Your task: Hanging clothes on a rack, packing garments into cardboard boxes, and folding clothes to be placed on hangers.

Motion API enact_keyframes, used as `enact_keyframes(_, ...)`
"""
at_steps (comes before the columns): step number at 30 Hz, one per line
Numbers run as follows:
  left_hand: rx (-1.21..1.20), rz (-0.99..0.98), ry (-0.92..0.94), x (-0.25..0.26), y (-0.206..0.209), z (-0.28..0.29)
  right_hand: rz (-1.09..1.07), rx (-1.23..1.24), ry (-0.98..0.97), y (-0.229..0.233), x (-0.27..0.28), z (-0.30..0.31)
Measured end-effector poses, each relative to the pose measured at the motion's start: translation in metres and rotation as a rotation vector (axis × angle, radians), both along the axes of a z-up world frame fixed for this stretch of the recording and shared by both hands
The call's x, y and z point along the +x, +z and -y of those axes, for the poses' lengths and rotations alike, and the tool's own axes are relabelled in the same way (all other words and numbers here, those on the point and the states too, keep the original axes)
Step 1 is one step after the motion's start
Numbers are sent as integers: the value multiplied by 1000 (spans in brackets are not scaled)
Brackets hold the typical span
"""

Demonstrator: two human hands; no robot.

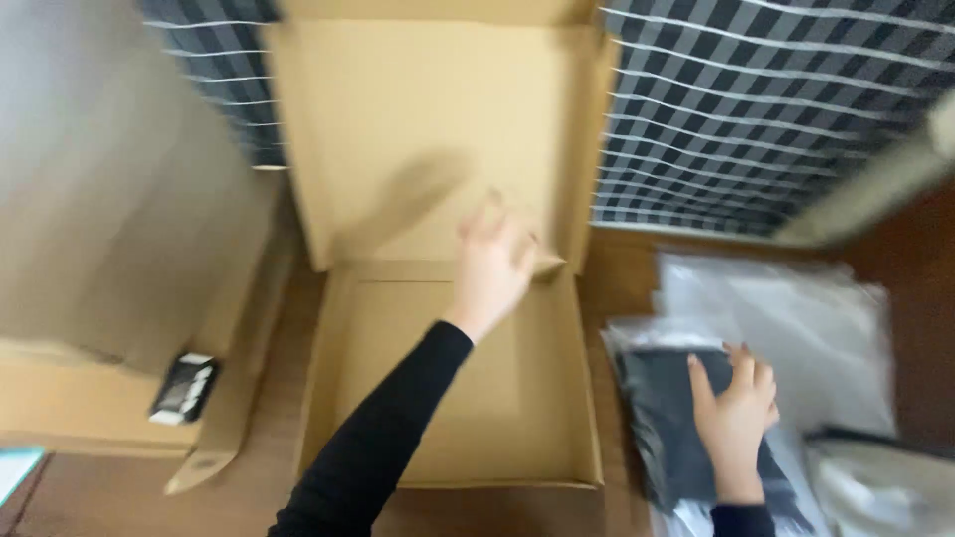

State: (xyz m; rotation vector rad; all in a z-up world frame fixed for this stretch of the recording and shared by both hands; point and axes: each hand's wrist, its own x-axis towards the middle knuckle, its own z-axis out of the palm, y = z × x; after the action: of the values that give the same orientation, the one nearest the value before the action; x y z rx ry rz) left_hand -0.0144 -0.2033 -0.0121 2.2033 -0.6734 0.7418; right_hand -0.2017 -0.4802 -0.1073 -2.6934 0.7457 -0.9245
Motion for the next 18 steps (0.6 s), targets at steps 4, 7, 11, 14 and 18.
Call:
enact_keyframes(4,-106,81,567,9,78,-99,115,335,408,61,111,-42)
enact_keyframes(7,-133,-74,722,45,61,-157,-32,459,410,63,183,-55)
enact_keyframes(11,-20,-295,794,109,-8,-205,-241,445,324,55,243,-68)
enact_keyframes(14,96,-566,753,144,-57,-224,-285,422,243,35,273,-61)
enact_keyframes(18,100,-558,696,117,-43,-212,-243,405,200,27,270,-63)
